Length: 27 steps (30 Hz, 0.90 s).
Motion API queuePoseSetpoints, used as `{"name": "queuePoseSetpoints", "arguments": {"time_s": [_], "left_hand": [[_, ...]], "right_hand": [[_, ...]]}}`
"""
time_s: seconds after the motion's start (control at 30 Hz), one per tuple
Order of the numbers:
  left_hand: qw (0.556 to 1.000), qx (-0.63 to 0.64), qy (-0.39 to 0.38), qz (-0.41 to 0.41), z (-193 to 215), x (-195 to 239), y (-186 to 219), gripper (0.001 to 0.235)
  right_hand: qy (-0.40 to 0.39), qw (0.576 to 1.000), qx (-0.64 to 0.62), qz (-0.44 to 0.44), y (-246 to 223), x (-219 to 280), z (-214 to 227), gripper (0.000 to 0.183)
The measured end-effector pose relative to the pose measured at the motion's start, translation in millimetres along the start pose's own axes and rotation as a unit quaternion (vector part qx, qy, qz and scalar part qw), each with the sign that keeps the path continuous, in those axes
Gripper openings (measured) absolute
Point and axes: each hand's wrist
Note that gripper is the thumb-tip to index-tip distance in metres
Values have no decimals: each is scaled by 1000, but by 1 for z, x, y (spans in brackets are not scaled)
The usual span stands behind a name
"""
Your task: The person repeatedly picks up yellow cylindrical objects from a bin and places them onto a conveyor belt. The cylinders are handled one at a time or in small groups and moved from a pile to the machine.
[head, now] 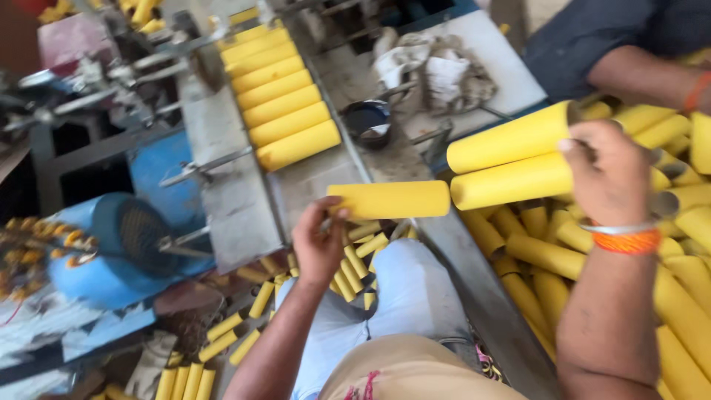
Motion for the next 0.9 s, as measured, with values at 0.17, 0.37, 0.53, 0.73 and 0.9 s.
{"name": "queuePoseSetpoints", "arguments": {"time_s": [0.17,0.37,0.53,0.73,0.9], "left_hand": [[985,-84,118,92,81,-4,-53,16],[981,-184,63,28,82,-65,-104,26],[927,-374,23,-28,87,-82,-103,42],[921,-381,-72,-36,84,-91,-111,48],[912,-400,-92,-3,83,-105,-124,45]], "right_hand": [[0,950,-310,-33,-49,6,-15,6],[-24,915,-398,-58,-75,11,-88,27],[-95,903,-409,-87,-97,4,-156,31],[-148,906,-389,-80,-118,-5,-214,26],[-130,910,-382,-97,-118,-10,-242,26]]}}
Point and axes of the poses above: each hand's wrist, its own x-axis away from the middle knuckle, its own z-axis out of the back of the hand, y = z × x, and after that the axes turned 6 degrees about x, right-handed
